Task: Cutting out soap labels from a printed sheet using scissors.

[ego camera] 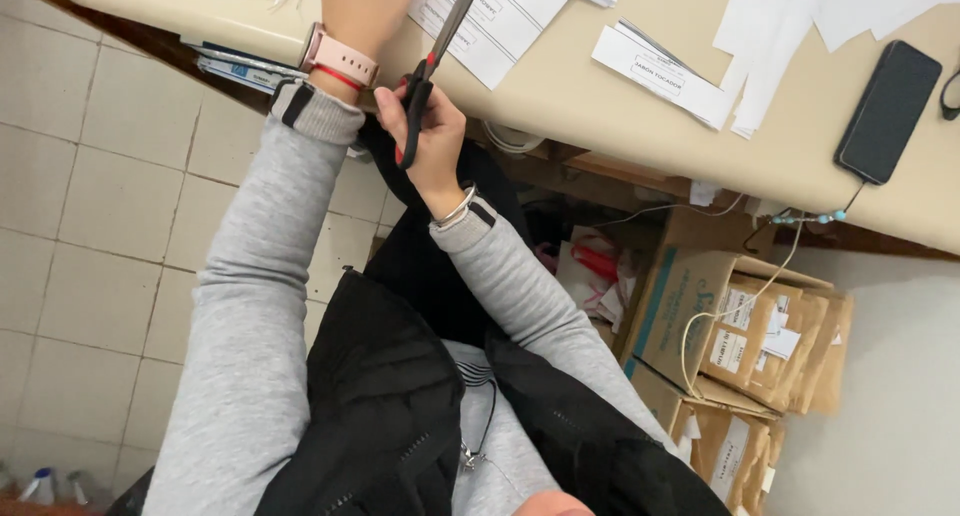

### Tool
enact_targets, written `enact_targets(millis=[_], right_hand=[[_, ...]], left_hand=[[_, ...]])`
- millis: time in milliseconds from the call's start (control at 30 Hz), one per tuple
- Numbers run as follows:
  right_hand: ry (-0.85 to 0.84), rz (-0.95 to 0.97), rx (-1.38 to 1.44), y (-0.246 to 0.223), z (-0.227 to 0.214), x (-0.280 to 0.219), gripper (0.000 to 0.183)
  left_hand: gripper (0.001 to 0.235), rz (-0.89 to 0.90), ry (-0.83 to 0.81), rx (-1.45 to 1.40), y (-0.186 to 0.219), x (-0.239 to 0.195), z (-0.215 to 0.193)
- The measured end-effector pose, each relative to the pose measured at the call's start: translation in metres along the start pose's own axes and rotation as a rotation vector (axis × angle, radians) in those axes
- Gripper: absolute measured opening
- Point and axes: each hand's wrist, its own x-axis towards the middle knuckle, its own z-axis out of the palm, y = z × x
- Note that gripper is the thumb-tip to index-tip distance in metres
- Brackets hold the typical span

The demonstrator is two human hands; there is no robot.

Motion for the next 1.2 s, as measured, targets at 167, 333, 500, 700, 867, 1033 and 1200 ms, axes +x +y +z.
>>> enact_targets(millis=[167,333,500,700,867,1033,1200], right_hand=[[0.192,-0.008,0.047,-0.007,-0.015,-0.010,0.016],[0.343,-0.044,0.138,-0.034,-0.074,-0.022,0.015],[0.376,0.020,0.242,-0.068,-0.104,-0.054,0.021],[0.473,0.076,0.276,-0.084,-0.113,-0.079,0.037],[0.384,0.179,-0.175,-0.072,-0.182,-0.107,0.035],[-0.481,0.666,-0.382,-0.143,-0.210,-0.145,0.051],[-0.504,0.900,-0.268,-0.149,-0.192,-0.175,0.061]], left_hand=[[0.009,-0.336,0.280,-1.075,0.045,-0.011,-0.103],[0.010,-0.370,0.033,-1.134,0.062,-0.040,-0.194],[0.014,-0.313,-0.194,-1.129,0.084,-0.066,-0.205],[0.035,-0.689,-0.181,-1.685,0.152,-0.143,-0.132],[0.019,-0.994,-0.195,-1.617,0.170,-0.183,-0.093],[0.018,-1.019,-0.038,-1.660,0.166,-0.174,-0.105],[0.017,-1.029,-0.084,-1.733,0.177,-0.175,-0.111]])
